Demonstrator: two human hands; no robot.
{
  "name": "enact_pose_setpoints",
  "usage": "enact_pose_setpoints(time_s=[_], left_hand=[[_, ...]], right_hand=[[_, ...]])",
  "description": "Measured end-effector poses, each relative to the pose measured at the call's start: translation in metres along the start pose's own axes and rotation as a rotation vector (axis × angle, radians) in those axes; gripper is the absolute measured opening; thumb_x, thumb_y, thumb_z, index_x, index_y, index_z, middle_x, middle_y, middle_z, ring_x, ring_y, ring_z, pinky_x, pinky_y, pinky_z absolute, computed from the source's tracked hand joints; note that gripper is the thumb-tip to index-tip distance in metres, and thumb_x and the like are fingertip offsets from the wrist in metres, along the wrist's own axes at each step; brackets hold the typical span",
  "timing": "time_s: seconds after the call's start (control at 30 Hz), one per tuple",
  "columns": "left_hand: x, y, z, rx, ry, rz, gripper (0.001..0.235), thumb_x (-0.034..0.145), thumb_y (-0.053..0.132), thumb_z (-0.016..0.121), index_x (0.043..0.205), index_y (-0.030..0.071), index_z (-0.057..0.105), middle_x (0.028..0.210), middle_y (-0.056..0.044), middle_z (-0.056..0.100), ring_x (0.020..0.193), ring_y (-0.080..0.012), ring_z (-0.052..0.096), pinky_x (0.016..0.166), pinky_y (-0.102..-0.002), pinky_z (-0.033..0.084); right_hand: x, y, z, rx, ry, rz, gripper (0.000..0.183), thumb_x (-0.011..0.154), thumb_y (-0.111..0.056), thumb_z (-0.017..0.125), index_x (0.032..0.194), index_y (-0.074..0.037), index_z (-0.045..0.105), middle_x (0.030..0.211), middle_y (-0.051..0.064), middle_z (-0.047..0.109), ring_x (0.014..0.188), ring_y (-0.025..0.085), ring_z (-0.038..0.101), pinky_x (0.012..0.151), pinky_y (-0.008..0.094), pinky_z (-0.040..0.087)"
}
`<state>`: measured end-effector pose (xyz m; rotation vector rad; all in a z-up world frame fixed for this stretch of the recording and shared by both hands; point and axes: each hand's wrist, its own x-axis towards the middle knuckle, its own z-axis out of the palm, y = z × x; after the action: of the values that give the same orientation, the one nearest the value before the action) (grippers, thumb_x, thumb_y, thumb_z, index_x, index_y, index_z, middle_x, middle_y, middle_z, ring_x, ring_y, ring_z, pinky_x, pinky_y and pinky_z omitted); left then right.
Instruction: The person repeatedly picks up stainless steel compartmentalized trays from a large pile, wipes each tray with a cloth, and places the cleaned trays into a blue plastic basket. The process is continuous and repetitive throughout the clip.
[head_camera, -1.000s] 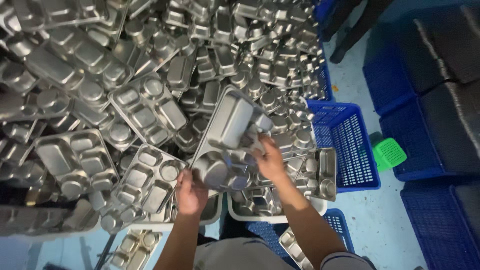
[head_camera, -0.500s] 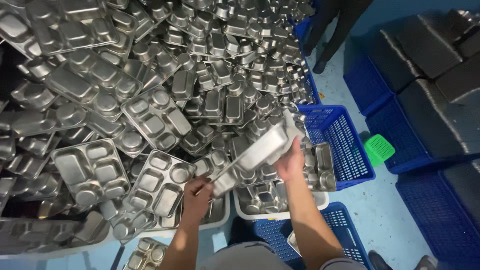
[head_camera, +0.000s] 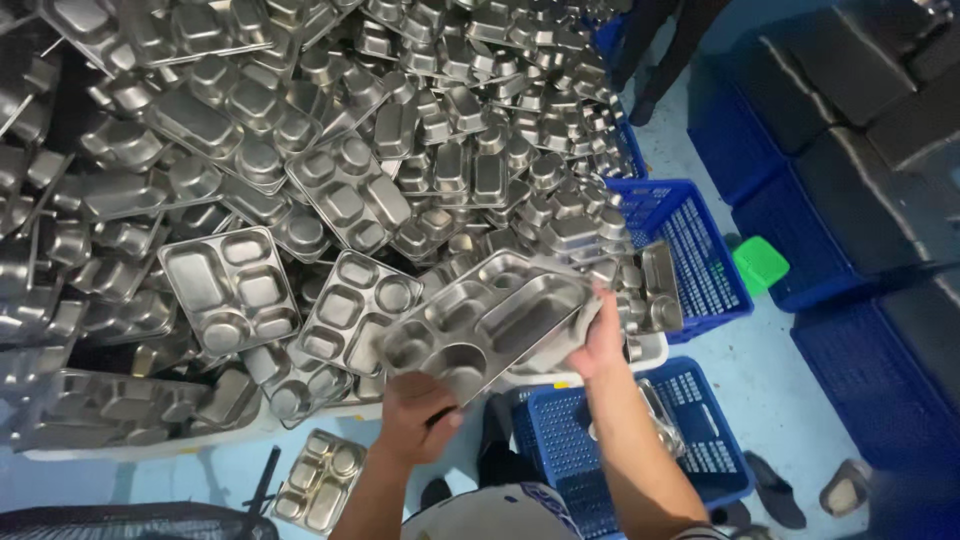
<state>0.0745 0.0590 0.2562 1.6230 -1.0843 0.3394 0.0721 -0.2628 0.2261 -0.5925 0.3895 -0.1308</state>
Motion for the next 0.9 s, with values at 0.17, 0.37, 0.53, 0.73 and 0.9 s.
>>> enact_pose_setpoints(time_s=[0.17,0.37,0.53,0.73,0.9], left_hand=[[-0.016,0.000,0.011,-0.006,0.412,-0.066,0.040,0.102,0.039,0.055,0.119,0.003,0.059,0.123,-0.019,0.057,0.125,-0.0291,0.047,0.110,-0.039,0.036],[-0.055,-0.062,0.024,-1.031,0.839,-0.875,0.058,0.088,0.026,0.066,0.137,0.003,0.046,0.127,-0.011,0.061,0.119,-0.0314,0.057,0.101,-0.045,0.049],[-0.100,-0.070,0.047,-1.360,0.705,-0.829,0.051,0.084,0.019,0.059,0.131,-0.003,0.057,0.118,-0.017,0.069,0.106,-0.0327,0.068,0.094,-0.046,0.055],[-0.109,-0.025,0.114,-1.373,0.683,-0.640,0.056,0.077,0.011,0.058,0.131,-0.002,0.058,0.118,-0.015,0.070,0.103,-0.0297,0.070,0.092,-0.044,0.057],[-0.138,-0.012,0.146,-1.272,0.717,-0.617,0.054,0.078,0.011,0.062,0.130,-0.001,0.059,0.120,-0.015,0.070,0.106,-0.0284,0.070,0.095,-0.041,0.057]], right_hand=[[-0.037,0.007,-0.035,-0.286,0.158,-0.138,0.034,0.086,-0.017,0.061,0.116,-0.003,0.067,0.099,0.010,0.071,0.085,0.023,0.068,0.074,0.037,0.055],[-0.065,0.020,-0.045,-0.676,0.316,-0.341,0.032,0.087,-0.016,0.066,0.118,-0.010,0.072,0.091,0.001,0.068,0.074,0.011,0.058,0.059,0.029,0.044],[-0.067,0.017,-0.052,-1.215,0.300,-0.814,0.032,0.092,-0.023,0.081,0.112,-0.001,0.069,0.101,0.010,0.071,0.092,0.021,0.063,0.082,0.035,0.051],[-0.112,0.022,-0.042,-1.691,0.181,-1.286,0.068,0.090,-0.021,0.074,0.143,0.009,0.044,0.140,0.037,0.045,0.133,0.055,0.041,0.113,0.060,0.031],[-0.172,0.063,-0.033,-1.727,-0.112,-0.735,0.075,0.081,-0.025,0.079,0.139,0.007,0.046,0.137,0.031,0.052,0.130,0.048,0.046,0.111,0.051,0.037]])
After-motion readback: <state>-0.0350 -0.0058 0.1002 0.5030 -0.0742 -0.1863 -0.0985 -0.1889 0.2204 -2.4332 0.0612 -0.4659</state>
